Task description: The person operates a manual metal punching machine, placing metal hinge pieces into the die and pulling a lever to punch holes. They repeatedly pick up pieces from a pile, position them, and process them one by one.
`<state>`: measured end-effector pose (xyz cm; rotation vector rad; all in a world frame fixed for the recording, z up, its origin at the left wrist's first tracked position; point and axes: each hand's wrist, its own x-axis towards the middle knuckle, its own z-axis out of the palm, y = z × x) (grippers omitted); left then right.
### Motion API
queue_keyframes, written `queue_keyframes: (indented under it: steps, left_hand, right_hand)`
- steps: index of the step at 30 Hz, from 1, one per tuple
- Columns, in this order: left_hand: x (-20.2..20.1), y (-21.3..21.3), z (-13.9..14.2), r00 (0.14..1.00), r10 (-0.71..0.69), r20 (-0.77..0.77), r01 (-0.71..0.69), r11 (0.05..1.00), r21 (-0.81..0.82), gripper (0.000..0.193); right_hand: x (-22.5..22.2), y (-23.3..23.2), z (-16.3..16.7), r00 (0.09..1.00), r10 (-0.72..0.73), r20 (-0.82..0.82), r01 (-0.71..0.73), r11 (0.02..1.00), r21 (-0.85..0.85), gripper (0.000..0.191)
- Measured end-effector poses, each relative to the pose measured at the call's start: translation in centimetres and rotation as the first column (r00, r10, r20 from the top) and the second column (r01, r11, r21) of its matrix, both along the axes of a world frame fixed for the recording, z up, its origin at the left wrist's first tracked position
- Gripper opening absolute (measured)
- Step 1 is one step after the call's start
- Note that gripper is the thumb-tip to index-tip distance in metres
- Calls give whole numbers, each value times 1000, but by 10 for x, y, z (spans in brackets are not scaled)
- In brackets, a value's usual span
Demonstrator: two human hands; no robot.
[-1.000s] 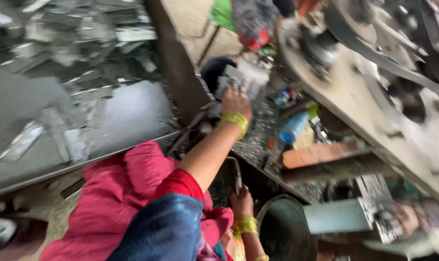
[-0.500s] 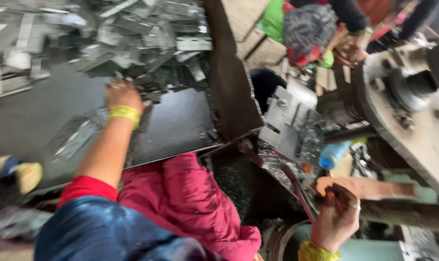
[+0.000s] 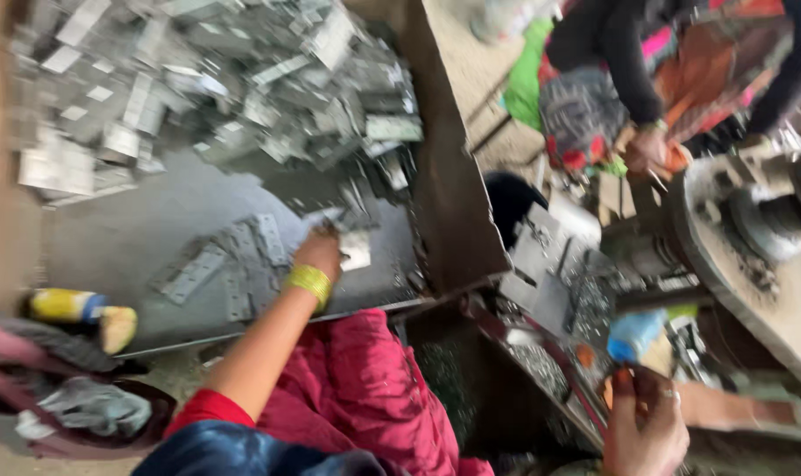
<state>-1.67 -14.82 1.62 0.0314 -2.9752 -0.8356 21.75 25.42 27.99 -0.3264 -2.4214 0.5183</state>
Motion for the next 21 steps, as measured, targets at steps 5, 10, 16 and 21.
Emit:
queue_keyframes:
  steps: [5,10,16,21]
  left_hand:
    - [26,9,0,972,27,-235,-49,995,-92,14]
    - [33,26,38,935,304,-180,-264,940,216,20]
    - [37,94,149,987,-90,134,9,862,506,46]
    - [72,241,202,787,-471,-399,555,823,122,33]
  right_hand:
    - [6,23,-35,994,-69,83,73,996,-45,27]
    - [14,30,-57,995,-88,41,93,985,-147,28]
    - [16,23,-53,999,-31,25,38,931,-364,31]
    - [26,16,-43,996,-60,72,79,949,-306,21]
